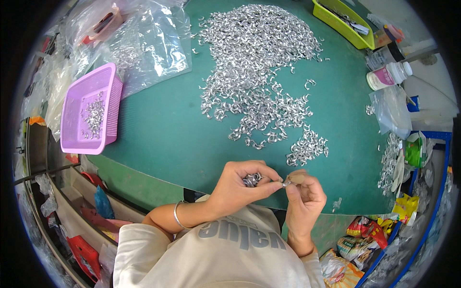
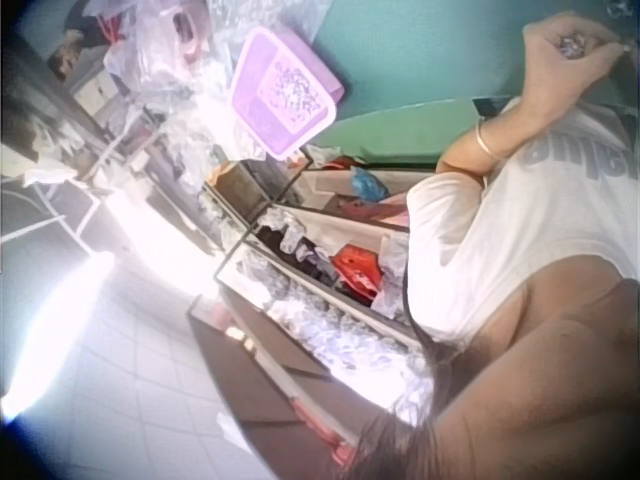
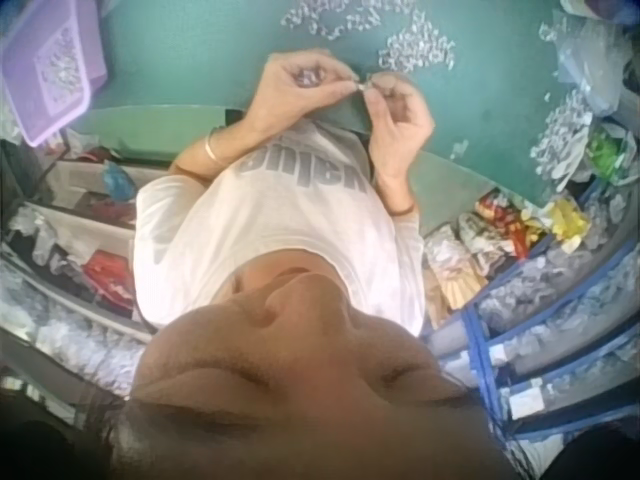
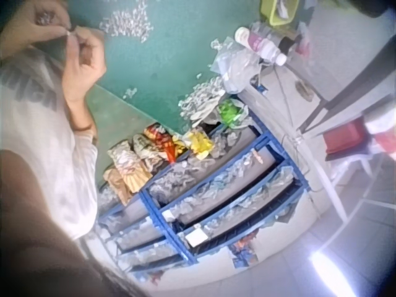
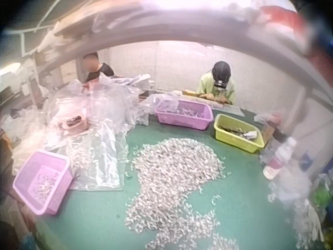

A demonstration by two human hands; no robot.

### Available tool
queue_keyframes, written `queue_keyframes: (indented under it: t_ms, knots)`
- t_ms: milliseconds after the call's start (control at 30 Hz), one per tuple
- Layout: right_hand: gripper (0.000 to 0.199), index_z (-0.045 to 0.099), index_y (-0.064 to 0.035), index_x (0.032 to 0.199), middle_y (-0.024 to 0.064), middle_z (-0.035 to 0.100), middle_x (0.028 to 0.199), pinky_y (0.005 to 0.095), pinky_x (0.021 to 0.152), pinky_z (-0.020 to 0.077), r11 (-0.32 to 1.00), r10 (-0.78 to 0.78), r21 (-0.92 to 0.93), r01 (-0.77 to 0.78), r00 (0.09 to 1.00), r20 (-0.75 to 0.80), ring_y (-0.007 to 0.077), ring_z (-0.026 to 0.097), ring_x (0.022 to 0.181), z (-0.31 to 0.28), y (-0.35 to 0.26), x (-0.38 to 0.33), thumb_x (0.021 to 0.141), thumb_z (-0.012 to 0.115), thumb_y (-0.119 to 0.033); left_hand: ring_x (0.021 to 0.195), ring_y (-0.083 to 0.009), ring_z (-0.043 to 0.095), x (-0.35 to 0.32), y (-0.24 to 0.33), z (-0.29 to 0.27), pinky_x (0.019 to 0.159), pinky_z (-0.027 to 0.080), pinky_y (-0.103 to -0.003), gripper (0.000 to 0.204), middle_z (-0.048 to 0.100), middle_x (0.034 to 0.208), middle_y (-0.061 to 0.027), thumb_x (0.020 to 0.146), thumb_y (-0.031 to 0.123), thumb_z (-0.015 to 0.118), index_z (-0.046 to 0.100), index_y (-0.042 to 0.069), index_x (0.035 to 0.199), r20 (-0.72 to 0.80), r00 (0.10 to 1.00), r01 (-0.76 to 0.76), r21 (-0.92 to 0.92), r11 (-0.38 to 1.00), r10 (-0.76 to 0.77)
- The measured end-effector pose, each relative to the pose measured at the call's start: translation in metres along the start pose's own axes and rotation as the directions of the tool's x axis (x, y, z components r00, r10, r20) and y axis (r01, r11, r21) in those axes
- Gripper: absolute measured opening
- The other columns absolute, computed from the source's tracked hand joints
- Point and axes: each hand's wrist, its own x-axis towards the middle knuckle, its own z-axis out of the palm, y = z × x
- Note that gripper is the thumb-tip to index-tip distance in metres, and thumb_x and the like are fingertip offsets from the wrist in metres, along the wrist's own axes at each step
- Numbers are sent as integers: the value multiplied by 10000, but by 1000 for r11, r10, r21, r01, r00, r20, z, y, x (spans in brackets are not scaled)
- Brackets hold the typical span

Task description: The person picks up small metal components from a pile by hand and fits them together, placing the completed items into a pink plastic tray.

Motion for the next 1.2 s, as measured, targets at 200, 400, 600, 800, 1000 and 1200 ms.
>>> queue_keyframes:
  t_ms: [200, 400, 600, 800, 1000, 1200]
  knots:
    - [129, 531, 49, 932, 84, 555, 816, 230, 696, 411, 990, 86, -113, -89, 996, -34, 122, 512, 746, 7, 6, -1, 807, 501, 43, 599, -25, 432, -1, -1, -18, 535, 348, -188, 64, 543, 665, 36, 734, 33, 661, 633, -3, 779, -4, 999, 45, -50, 998, -46]
    - [322, 503, 23, 1063, 120, 518, 1022, 310, 841, 366, 796, -108, -601, 74, 994, -21, 197, 474, 941, -24, 25, 15, 750, 573, 0, 691, -65, 536, -29, 72, -131, 631, 436, -204, 103, 618, 747, -23, 738, 101, 658, 650, 10, 785, -735, 389, -161, 539, 827, 555]
    - [607, 437, -23, 1193, 138, 416, 1223, 423, 988, 223, 347, -149, -916, 201, 976, 158, 334, 308, 1204, -34, 14, 40, 653, 691, -135, 620, -78, 490, -70, 105, -257, 556, 401, -235, 218, 562, 648, -48, 728, 149, 696, 655, -12, 867, -505, -26, 470, 756, 456, 863]
    - [577, 459, -35, 1186, 143, 438, 1206, 406, 969, 275, 450, -21, -808, 380, 909, 416, 325, 370, 1164, -29, -2, 90, 675, 694, -168, 634, -81, 505, -13, 83, -192, 596, 420, -231, 164, 607, 695, -43, 801, 133, 609, 653, -20, 843, -564, 342, 112, 819, 563, 752]
    - [479, 530, -86, 1125, 133, 464, 1169, 389, 938, 299, 341, -176, -647, 682, 722, 669, 305, 405, 1121, 33, 16, 222, 696, 680, -236, 568, -96, 492, 111, 63, -153, 518, 389, -254, 226, 585, 661, -47, 858, 183, 520, 619, 17, 975, -245, 749, -234, 771, 593, 615]
    - [543, 517, -128, 1160, 145, 401, 1244, 458, 968, 248, 79, -275, -687, 723, 678, 682, 348, 318, 1188, 74, 61, 268, 712, 638, -410, 777, -366, 581, 192, 60, -151, 688, 458, -426, 273, 605, 826, -220, 819, 172, 544, 571, 37, 1055, -203, 808, 45, 957, 286, 554]
